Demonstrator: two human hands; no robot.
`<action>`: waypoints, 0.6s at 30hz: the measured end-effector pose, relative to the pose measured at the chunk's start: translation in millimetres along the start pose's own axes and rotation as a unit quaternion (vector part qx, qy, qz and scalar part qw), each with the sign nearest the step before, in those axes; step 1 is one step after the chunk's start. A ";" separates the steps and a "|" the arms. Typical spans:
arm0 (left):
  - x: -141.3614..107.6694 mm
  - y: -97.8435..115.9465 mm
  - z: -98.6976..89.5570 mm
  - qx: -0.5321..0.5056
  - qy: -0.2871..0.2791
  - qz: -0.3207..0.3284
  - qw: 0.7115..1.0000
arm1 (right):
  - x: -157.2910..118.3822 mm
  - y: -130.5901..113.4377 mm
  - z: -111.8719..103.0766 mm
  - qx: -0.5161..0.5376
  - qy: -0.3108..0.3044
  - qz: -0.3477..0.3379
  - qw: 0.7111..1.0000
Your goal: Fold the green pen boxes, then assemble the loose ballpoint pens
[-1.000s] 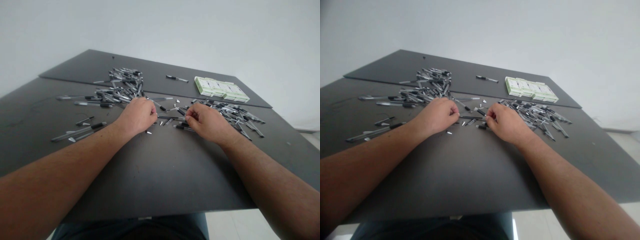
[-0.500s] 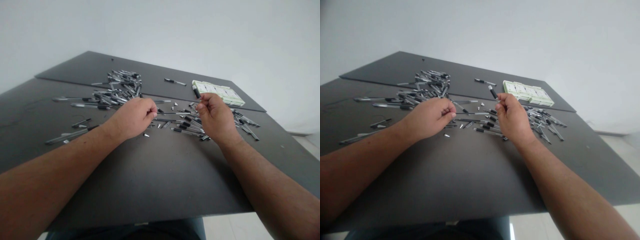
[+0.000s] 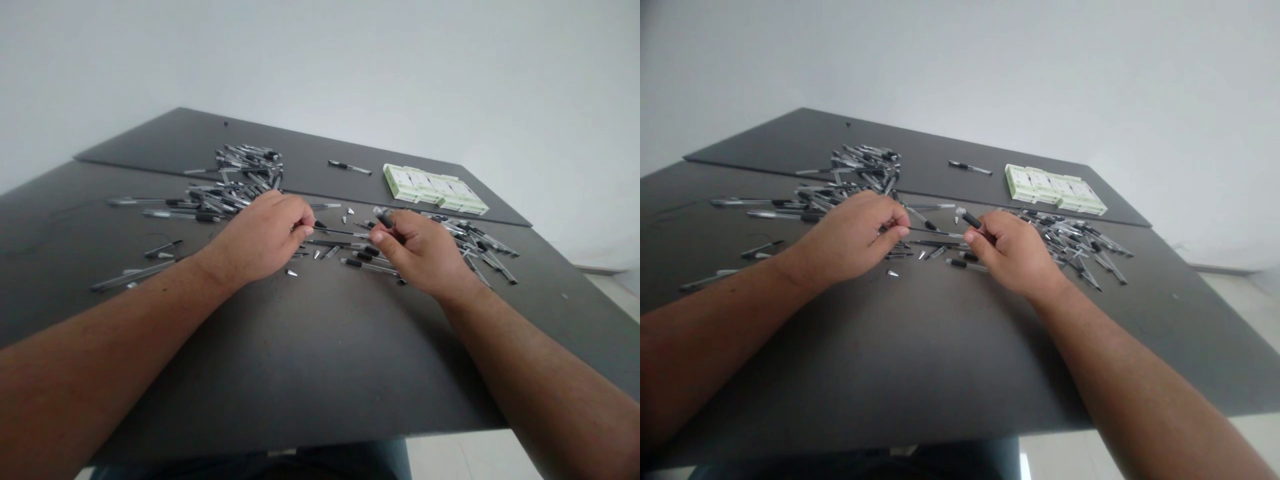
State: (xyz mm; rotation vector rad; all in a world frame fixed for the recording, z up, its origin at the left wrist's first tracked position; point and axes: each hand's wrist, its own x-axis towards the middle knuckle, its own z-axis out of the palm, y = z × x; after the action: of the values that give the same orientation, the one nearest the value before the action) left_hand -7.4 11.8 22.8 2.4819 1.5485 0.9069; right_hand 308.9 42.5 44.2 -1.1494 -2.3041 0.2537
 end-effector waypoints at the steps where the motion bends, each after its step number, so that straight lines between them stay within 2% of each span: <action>1: 0.1 1.1 -0.4 -0.003 0.002 -0.001 1.000 | 0.0 -0.1 0.3 -0.005 0.000 0.001 1.000; 5: -0.7 3.6 -1.0 -0.035 0.024 -0.027 0.999 | 0.3 1.6 1.7 -0.001 -0.003 0.008 1.000; 10: -3.0 2.8 4.3 -0.156 0.075 -0.104 0.979 | 0.0 4.3 3.3 0.013 0.003 0.030 0.999; 18: -2.7 6.4 7.6 -0.204 0.080 -0.113 0.969 | 0.7 8.9 4.4 0.004 0.028 0.032 0.999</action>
State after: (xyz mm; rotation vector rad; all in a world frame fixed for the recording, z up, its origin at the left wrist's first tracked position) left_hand 0.8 8.2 17.7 1.9488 1.4688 1.2608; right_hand 312.2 48.9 37.3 -1.2118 -2.2178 0.2513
